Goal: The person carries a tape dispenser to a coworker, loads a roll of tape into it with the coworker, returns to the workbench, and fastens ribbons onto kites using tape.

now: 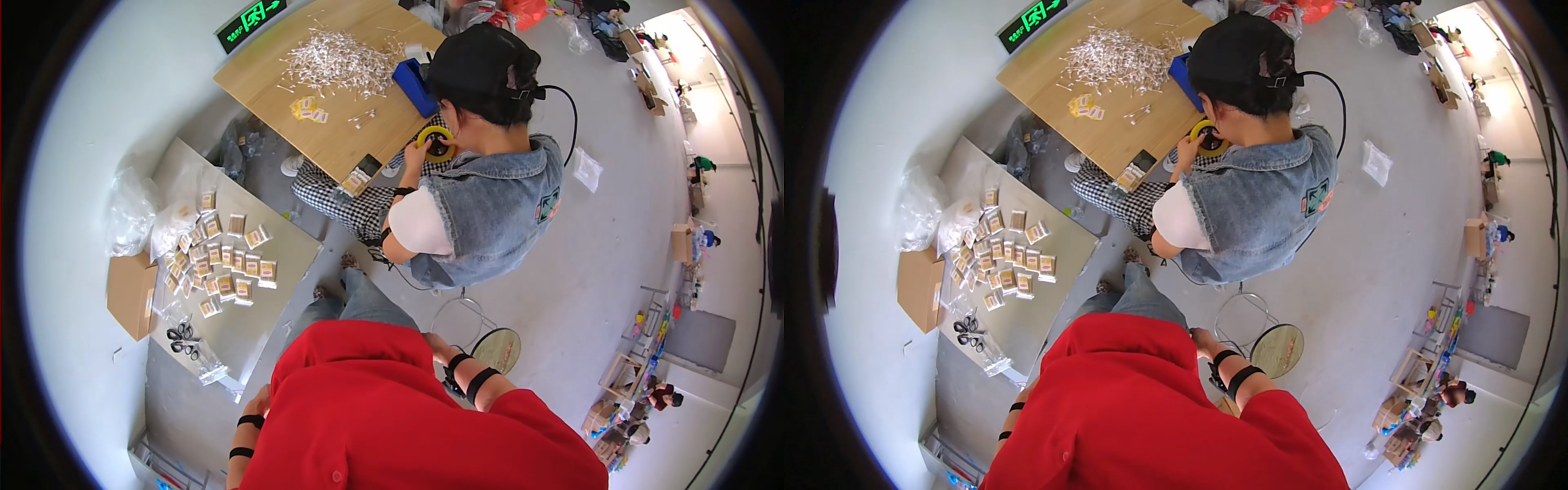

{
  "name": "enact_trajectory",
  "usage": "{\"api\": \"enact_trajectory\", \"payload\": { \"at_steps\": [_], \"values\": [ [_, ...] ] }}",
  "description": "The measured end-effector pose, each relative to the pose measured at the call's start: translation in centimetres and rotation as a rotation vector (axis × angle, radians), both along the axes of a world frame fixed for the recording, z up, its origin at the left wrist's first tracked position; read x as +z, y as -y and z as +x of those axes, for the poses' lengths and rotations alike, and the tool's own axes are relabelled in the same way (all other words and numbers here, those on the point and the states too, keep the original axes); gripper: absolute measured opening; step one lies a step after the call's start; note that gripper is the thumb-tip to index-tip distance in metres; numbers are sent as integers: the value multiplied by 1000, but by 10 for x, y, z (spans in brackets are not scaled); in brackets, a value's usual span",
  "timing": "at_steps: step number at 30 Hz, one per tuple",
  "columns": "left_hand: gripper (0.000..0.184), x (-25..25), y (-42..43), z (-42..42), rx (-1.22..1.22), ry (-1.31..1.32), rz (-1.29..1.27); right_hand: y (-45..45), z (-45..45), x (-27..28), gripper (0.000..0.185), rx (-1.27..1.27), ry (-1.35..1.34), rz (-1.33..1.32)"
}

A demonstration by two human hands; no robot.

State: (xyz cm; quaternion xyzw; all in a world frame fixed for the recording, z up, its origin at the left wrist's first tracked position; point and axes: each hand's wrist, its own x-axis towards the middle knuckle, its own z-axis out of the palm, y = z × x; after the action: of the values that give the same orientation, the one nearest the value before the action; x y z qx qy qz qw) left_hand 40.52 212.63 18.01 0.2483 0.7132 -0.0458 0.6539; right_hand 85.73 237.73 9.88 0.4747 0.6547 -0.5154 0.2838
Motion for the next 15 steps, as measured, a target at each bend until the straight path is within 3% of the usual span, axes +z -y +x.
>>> {"api": "enact_trajectory", "payload": {
  "at_steps": [15],
  "values": [
    [38, -3, 1, -2, -10, 10, -14, 0, -9, 9, 48, -6, 62, 19]
  ]
}}
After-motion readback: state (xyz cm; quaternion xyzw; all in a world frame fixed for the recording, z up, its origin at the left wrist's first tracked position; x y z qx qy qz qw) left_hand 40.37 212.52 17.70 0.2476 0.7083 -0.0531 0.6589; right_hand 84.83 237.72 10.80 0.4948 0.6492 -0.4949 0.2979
